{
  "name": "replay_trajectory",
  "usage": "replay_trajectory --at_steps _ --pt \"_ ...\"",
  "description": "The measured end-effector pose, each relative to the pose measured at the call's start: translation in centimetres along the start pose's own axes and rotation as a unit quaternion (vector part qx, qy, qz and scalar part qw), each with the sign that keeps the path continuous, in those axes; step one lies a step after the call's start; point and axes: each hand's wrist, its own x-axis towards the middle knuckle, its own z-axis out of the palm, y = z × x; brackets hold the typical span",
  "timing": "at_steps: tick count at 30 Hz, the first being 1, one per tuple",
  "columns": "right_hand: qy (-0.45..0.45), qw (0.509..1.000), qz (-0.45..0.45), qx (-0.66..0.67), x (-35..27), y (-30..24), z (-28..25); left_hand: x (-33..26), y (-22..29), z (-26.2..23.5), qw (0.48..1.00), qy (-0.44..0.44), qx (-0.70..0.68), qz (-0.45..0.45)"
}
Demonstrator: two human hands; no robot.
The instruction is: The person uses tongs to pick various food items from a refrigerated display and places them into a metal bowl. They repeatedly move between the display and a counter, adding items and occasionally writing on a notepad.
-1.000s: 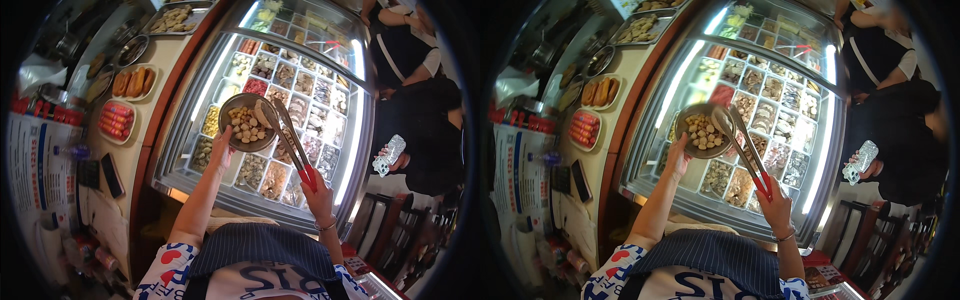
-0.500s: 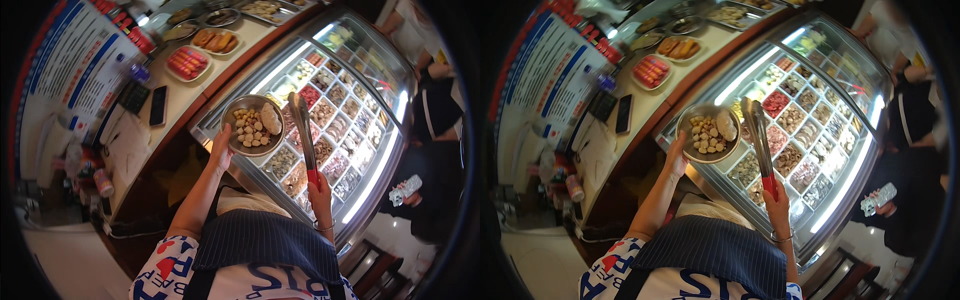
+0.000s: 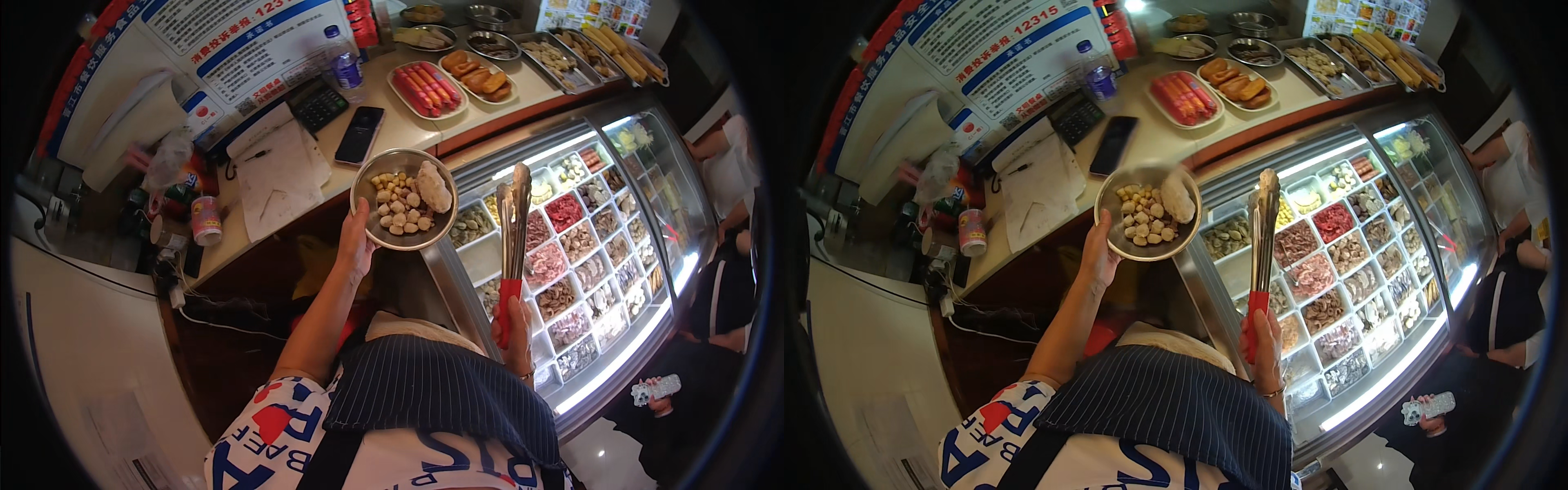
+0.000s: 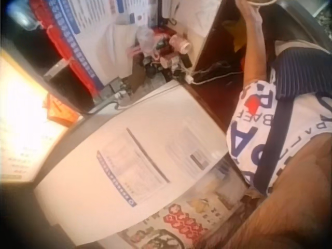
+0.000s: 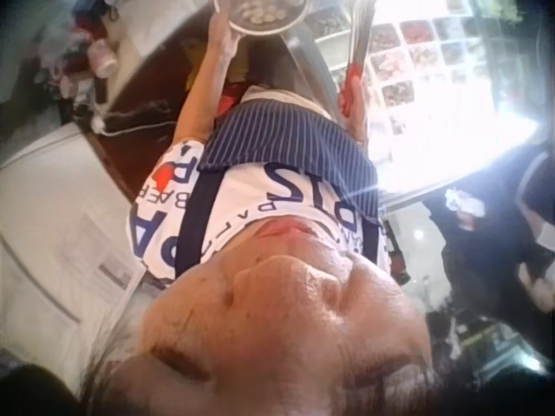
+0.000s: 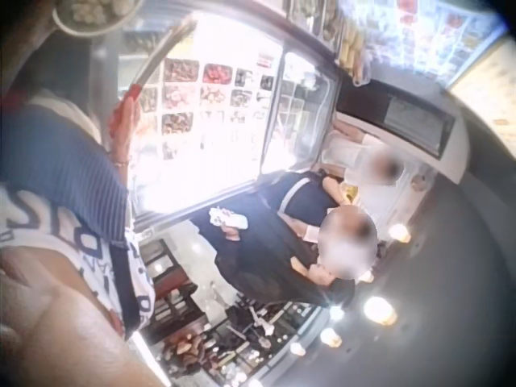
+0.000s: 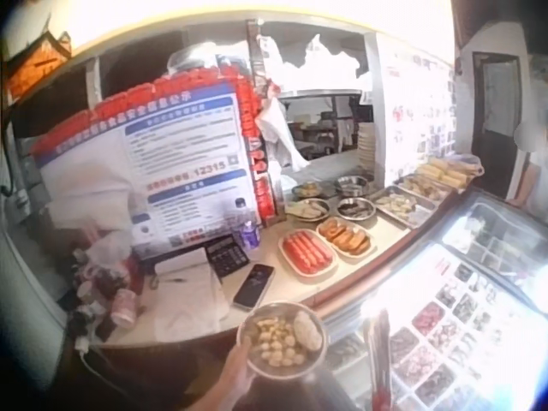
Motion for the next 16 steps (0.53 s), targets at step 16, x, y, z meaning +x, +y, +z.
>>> replay_trajectory --at_steps 16 --pt "-0.144 0.971 -0.073 -0.174 7.9 -1.0 15.2 6.8 7.2 -8.8 0.999 0.016 -0.016 0.036"
